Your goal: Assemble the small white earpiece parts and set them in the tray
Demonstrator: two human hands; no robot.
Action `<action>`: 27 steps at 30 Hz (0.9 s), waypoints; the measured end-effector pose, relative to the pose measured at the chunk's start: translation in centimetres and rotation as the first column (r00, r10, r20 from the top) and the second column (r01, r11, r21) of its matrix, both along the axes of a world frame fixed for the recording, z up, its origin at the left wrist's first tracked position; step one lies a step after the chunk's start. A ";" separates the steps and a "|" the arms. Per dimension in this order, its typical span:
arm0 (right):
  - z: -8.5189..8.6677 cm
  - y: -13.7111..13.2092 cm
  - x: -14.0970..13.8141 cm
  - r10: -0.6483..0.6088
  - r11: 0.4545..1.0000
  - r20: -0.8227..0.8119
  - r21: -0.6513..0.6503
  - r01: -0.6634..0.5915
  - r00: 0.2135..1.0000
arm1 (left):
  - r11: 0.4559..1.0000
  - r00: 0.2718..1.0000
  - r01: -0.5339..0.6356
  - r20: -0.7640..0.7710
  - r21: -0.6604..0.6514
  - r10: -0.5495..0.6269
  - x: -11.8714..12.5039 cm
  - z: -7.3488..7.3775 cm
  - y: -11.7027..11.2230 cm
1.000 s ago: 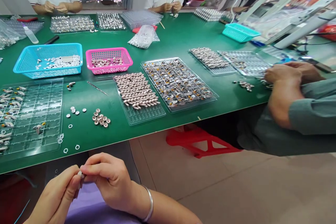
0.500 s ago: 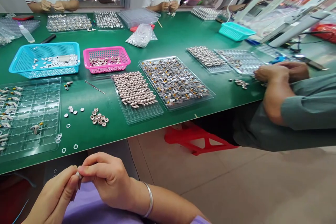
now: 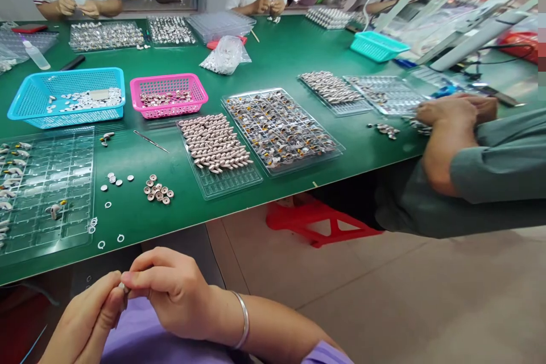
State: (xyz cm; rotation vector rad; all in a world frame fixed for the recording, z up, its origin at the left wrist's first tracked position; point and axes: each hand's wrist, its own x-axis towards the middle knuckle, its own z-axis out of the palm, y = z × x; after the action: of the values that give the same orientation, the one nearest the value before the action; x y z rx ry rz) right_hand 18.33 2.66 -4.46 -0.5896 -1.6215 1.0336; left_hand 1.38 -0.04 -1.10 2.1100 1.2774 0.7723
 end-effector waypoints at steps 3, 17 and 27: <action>0.2 0.1 0.1 -0.003 1.000 0.031 0.012 0.002 1.000 | 0.999 1.000 -0.010 -0.021 0.051 0.011 -0.1 -0.1 -0.2; -0.2 0.1 0.0 0.018 1.000 0.027 0.000 -0.018 0.999 | 0.929 0.986 -0.024 0.142 -0.369 0.082 -0.4 -0.1 -0.5; 0.1 0.2 0.0 0.039 0.999 0.029 0.002 -0.039 0.999 | 0.981 0.998 -0.029 0.056 -0.192 0.040 -0.7 -0.6 -0.6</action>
State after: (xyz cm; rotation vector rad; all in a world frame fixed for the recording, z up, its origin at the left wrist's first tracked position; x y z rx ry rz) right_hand 18.37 2.82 -4.34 -0.5757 -1.6648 1.0561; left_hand 0.71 -0.63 -1.68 1.9038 1.3052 0.6925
